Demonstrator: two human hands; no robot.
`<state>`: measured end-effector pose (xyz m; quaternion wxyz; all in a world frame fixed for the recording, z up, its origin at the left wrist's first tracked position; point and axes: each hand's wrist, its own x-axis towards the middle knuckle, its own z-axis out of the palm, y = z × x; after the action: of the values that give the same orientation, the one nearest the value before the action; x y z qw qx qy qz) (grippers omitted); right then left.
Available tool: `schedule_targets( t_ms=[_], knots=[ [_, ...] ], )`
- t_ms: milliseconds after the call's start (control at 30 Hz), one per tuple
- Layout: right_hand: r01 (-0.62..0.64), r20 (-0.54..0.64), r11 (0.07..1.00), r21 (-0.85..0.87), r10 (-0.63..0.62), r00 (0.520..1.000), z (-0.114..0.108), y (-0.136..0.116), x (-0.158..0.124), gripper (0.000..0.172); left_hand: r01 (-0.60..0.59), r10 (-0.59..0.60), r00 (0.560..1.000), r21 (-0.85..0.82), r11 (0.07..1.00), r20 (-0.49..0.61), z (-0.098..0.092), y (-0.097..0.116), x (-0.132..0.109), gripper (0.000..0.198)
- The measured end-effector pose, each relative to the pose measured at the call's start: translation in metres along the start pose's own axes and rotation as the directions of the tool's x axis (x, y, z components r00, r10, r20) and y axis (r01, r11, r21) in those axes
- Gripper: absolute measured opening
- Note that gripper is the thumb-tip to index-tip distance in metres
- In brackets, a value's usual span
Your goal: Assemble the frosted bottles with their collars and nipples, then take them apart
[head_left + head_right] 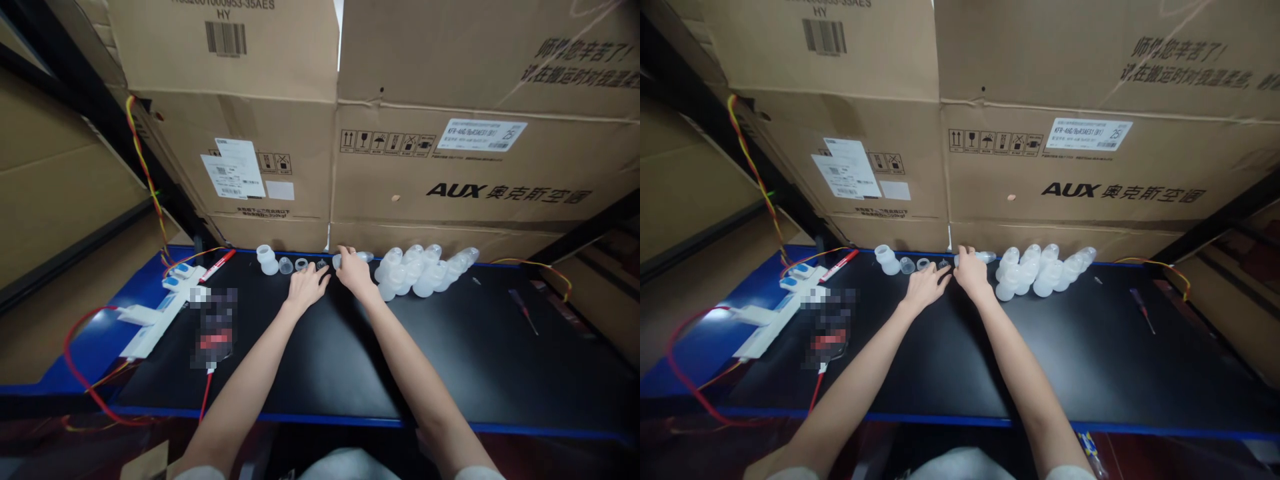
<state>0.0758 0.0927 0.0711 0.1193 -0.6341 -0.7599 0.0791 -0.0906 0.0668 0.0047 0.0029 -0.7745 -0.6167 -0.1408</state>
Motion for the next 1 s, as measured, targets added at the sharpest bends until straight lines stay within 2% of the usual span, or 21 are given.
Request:
schedule_targets(
  t_ms=[133, 333, 433, 467, 533, 633, 700, 800, 833, 900, 1000],
  knots=[
    [-0.057, 0.046, 0.994, -0.094, 0.061, 0.997, -0.002, 0.01, 0.001, 0.058, 0.033, -0.034, 0.999, -0.002, 0.999, -0.027, 0.001, 0.001, 0.001, 0.05],
    [-0.031, 0.067, 0.996, -0.088, 0.037, 0.997, -0.003, 0.003, -0.005, 0.042, 0.127, -0.124, 0.99, 0.036, 0.991, -0.063, 0.002, 0.002, 0.002, 0.05],
    [-0.032, 0.072, 0.997, -0.072, 0.037, 0.997, -0.005, -0.004, -0.006, 0.031, 0.126, -0.125, 0.99, 0.004, 0.992, -0.061, 0.001, -0.003, 0.001, 0.047],
    [-0.041, 0.074, 0.998, -0.057, 0.045, 0.996, -0.007, -0.005, -0.006, 0.033, 0.114, -0.115, 0.991, -0.03, 0.993, -0.066, 0.001, -0.005, 0.0, 0.046],
    [-0.075, 0.068, 0.997, 0.019, 0.073, 0.995, -0.009, -0.005, -0.004, 0.048, 0.072, -0.085, 0.991, -0.126, 0.989, -0.1, 0.0, -0.008, -0.003, 0.049],
    [-0.15, 0.018, 0.959, 0.241, 0.151, 0.988, -0.013, -0.001, 0.0, 0.077, -0.032, -0.024, 0.981, -0.285, 0.958, -0.192, -0.001, -0.008, -0.008, 0.07],
    [-0.198, 0.003, 0.869, 0.453, 0.22, 0.975, -0.013, 0.004, 0.004, 0.088, -0.113, 0.023, 0.968, -0.353, 0.929, -0.251, -0.001, -0.006, -0.012, 0.079],
    [-0.274, 0.136, 0.579, 0.768, 0.271, 0.953, -0.012, 0.009, 0.009, 0.084, -0.213, 0.072, 0.934, -0.386, 0.897, -0.349, 0.0, -0.001, -0.015, 0.069],
    [-0.301, 0.196, 0.492, 0.817, 0.253, 0.947, -0.011, 0.009, 0.01, 0.081, -0.242, 0.076, 0.916, -0.389, 0.889, -0.395, -0.001, 0.0, -0.016, 0.06],
    [-0.352, 0.303, 0.384, 0.854, 0.184, 0.935, -0.008, 0.011, 0.011, 0.074, -0.303, 0.073, 0.864, -0.398, 0.866, -0.497, -0.001, 0.002, -0.016, 0.043],
    [-0.409, 0.393, 0.269, 0.872, 0.111, 0.913, -0.006, 0.013, 0.012, 0.066, -0.392, 0.033, 0.784, -0.452, 0.801, -0.62, -0.001, 0.001, -0.017, 0.038]
  ],
)
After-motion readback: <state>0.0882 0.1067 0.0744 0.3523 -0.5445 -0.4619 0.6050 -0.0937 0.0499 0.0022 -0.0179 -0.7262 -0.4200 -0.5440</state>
